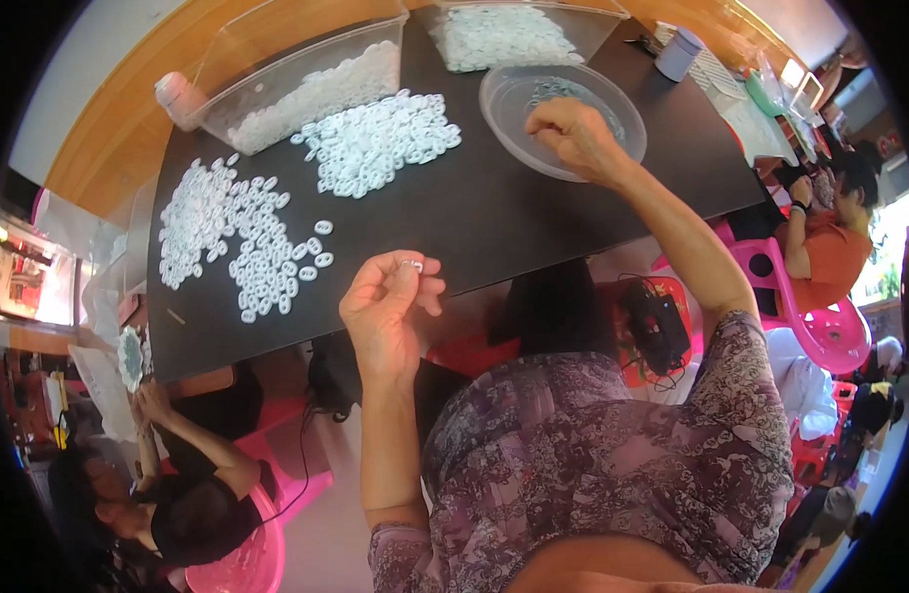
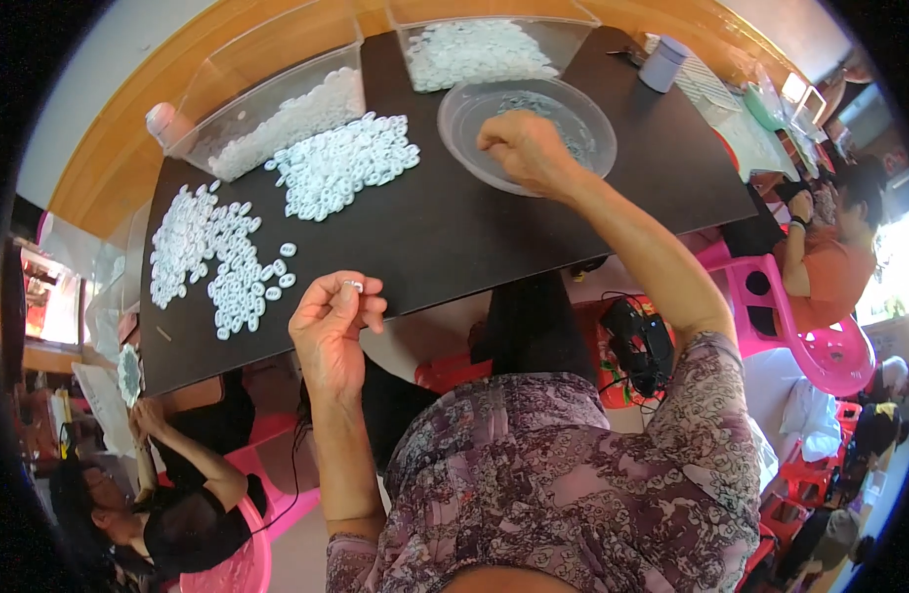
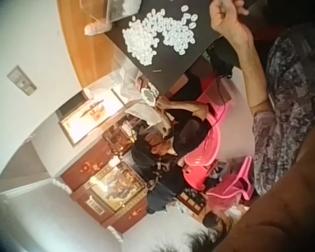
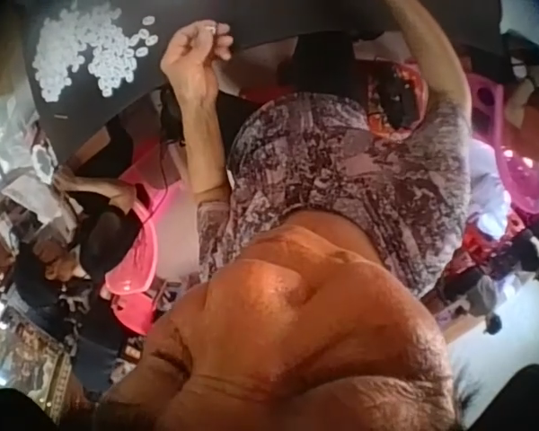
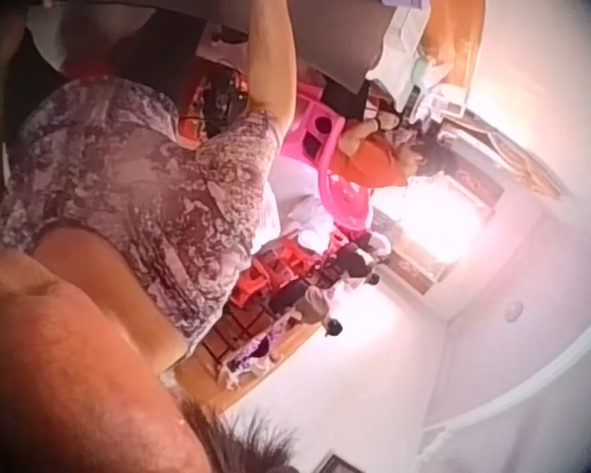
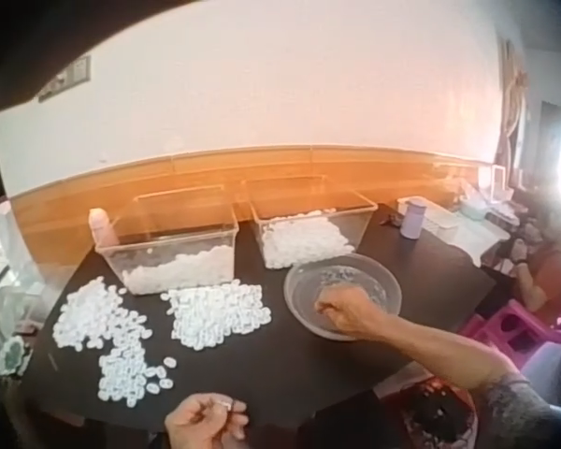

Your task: Manually assembling small blue plastic pins into white plastic holders on a workbench.

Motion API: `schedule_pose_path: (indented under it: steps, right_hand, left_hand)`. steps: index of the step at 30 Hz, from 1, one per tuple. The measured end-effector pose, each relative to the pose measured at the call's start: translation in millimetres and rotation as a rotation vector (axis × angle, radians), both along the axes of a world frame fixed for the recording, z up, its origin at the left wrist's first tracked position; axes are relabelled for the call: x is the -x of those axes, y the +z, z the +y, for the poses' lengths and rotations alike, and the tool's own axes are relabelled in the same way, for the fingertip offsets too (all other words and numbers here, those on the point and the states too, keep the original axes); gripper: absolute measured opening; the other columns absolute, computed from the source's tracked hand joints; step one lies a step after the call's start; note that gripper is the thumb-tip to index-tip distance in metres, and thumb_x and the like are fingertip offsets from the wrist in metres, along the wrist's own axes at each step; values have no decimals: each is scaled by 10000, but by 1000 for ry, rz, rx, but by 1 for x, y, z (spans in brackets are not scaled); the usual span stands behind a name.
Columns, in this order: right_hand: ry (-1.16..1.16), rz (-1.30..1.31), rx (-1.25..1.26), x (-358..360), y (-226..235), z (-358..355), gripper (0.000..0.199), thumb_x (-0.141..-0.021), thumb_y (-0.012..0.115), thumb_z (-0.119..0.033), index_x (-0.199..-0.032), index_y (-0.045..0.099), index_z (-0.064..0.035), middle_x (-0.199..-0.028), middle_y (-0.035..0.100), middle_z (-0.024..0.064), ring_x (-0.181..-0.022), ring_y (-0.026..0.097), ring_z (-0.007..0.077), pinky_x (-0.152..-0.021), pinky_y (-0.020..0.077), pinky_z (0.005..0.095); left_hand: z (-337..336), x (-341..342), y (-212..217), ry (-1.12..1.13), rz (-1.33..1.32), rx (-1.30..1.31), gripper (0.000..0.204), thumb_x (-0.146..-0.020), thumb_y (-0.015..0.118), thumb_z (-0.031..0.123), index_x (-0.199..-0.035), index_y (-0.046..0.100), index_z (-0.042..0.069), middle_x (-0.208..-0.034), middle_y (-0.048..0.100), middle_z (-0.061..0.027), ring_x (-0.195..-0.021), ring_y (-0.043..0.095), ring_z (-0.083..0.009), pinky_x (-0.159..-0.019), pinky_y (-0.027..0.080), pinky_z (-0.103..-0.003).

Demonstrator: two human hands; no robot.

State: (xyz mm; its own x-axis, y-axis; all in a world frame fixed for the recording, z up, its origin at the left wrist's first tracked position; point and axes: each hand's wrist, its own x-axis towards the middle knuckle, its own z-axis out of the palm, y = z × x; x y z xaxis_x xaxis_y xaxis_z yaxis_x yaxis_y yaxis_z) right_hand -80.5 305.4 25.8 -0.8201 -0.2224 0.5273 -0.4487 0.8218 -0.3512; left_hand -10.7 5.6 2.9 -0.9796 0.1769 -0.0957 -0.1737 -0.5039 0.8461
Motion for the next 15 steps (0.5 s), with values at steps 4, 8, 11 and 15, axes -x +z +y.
schedule_pose_path:
  steps: [4,8,11,15]
  right_hand:
    - [-100,-202,144,0,-2,-6,112,-734,613,-20,-843,626,-6,-763,612,74,-706,574,155,-665,458,283]
    - [-24,-404,494,-8,9,-20,115,-725,654,-3,-840,644,-1,-798,619,9,-742,557,72,-692,462,229]
    - [48,-526,683,-28,24,-49,118,-744,653,-7,-861,641,0,-806,615,10,-756,563,75,-704,461,227]
    - [250,-612,733,-46,27,-83,140,-763,658,-10,-899,629,4,-825,614,10,-776,562,65,-715,456,216]
  left_hand:
    - [-1,-3,-1,5,-4,42,117,-856,586,21,-948,596,-51,-774,627,-118,-581,568,-145,-502,436,-231]
    - [-3,-7,-4,46,18,-40,139,-832,614,2,-958,591,-52,-760,627,-117,-562,561,-146,-482,436,-228]
    - [-1,-9,-5,39,-12,-60,153,-819,628,-3,-960,591,-50,-755,627,-116,-564,564,-147,-482,440,-229]
    - [2,-12,-1,22,-12,-84,171,-809,637,-5,-968,591,-52,-757,627,-111,-588,568,-141,-493,443,-228]
